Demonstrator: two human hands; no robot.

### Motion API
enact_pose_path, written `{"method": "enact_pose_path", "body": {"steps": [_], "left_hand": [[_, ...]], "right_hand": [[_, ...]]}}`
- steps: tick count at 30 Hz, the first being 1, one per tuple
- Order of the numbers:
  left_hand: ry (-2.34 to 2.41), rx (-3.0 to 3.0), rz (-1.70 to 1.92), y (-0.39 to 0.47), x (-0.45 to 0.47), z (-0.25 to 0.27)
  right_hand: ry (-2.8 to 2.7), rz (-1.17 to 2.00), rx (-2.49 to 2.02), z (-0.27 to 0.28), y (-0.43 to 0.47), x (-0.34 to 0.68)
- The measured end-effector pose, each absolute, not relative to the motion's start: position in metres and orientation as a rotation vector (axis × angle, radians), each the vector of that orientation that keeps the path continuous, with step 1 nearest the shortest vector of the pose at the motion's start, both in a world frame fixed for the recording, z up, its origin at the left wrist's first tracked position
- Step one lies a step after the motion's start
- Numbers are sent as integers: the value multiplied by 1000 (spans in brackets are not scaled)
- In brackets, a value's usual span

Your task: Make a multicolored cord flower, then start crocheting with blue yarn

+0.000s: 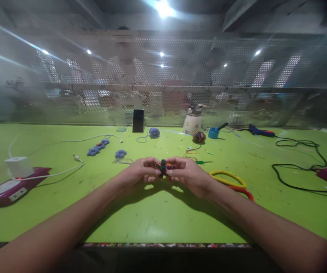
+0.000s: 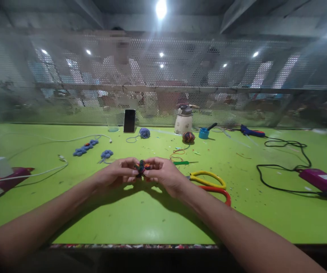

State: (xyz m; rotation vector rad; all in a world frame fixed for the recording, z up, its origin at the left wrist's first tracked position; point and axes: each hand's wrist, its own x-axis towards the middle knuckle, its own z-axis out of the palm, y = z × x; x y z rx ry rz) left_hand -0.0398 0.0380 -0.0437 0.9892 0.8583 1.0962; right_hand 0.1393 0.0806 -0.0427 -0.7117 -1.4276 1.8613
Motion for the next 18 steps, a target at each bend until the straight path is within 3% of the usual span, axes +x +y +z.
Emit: {"method": "enact_pose_path", "body": {"steps": [18], "left_hand": [[878,1075,1020,41,-42,-49]], "right_hand": [[-1634,1542,-797,-51,83,134]]}}
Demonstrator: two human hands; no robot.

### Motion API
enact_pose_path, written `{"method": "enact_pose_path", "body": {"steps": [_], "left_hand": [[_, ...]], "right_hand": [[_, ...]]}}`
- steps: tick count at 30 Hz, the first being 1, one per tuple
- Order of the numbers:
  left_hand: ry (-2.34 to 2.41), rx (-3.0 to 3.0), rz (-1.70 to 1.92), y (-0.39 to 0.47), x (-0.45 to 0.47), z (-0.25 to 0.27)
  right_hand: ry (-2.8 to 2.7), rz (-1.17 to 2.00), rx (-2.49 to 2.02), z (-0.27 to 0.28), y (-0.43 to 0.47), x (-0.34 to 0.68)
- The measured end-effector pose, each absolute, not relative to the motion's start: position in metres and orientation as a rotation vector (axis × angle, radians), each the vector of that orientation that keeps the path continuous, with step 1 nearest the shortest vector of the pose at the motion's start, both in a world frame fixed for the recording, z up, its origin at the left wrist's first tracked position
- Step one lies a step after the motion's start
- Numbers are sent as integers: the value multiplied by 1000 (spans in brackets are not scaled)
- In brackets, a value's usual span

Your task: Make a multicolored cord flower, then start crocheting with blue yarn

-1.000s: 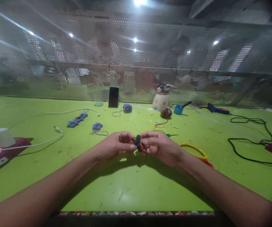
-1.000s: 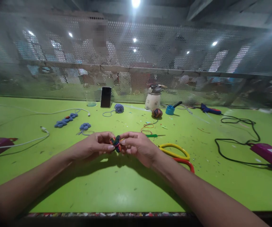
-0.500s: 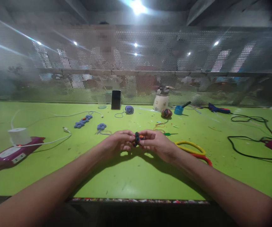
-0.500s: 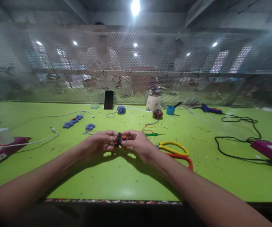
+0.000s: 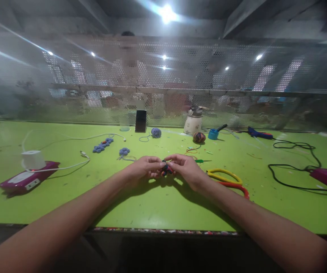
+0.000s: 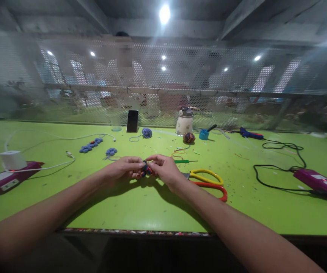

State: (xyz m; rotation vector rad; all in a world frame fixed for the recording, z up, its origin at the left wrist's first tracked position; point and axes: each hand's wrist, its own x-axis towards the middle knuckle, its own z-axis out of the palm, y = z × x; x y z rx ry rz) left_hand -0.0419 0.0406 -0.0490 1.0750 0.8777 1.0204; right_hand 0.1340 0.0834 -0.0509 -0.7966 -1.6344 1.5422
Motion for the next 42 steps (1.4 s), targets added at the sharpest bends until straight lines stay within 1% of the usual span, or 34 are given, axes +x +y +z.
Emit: {"method": "enact_pose_path", "body": {"steps": [5,12,15,20,24,27,32,37,42], "left_hand": [[894,1059,985,42,-42,-49],[931,1122,1123,43,-42,-49],[931,1122,1157,45,-43,-48],[877,1075,1143,45,-46,-47],[823,1047,1111,40,-46,-42],[809,1141,1086,37,-46,-39],[931,1317,1083,41,-44,-46],[975,1280,1103,41,-43,-50],[891,1157,1120,39,-38,-50]], "right_hand": [[-1625,1496,-783,-51,83,133],[-1491,1778,-750,-48,81,137],[-1514,1818,-734,-48,79,138],[-1547,1815,-666,-47,76,138],[-1539,1782,-714,-48,77,138],[-1515,1781,-742,-48,78,138],[-1574,1779,-720,-49,76,139],[-1663,1796,-708,-50,73,139],[-1696,1798,-698,-49,73,140]]}}
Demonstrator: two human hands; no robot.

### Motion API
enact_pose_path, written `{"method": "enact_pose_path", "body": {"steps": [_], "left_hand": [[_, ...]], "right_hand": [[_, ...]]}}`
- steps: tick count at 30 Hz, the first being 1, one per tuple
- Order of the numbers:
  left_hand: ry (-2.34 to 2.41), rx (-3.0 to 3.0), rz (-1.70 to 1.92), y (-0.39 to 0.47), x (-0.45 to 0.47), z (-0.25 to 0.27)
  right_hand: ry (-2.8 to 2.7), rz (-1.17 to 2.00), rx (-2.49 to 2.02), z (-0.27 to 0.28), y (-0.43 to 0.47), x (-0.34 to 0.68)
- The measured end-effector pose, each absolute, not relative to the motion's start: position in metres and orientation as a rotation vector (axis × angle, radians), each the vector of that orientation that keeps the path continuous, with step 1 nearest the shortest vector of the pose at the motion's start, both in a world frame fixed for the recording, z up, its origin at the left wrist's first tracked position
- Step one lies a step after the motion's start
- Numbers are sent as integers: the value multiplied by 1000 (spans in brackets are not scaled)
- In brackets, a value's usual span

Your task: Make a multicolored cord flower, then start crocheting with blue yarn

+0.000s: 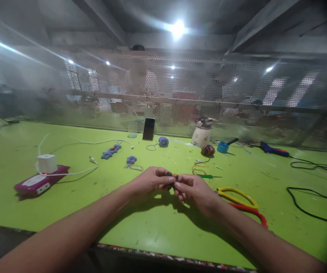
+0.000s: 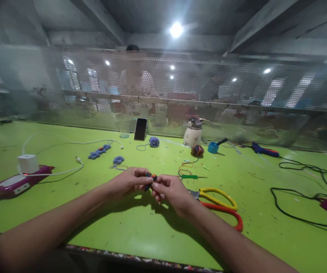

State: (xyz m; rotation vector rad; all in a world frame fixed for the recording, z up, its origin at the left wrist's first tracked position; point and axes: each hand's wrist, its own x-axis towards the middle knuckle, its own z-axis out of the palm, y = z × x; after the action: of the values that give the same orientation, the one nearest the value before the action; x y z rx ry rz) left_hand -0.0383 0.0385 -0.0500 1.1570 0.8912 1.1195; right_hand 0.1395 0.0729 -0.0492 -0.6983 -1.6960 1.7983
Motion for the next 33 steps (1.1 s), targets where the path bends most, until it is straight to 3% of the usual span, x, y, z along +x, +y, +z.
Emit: {"method": "enact_pose_path", "body": {"steps": [17,26,33], "left_hand": [[967,1141,1061,37,-39,-51],[720,967,1056,36,-42,-41],[911,935,1078,45,-49,-49]], "right_hand": [[-1617,1901,-760,-49,66,140],[-1508,1907,-817,-49,67,139],[-1510,1886,-864,-49,69,138]]}}
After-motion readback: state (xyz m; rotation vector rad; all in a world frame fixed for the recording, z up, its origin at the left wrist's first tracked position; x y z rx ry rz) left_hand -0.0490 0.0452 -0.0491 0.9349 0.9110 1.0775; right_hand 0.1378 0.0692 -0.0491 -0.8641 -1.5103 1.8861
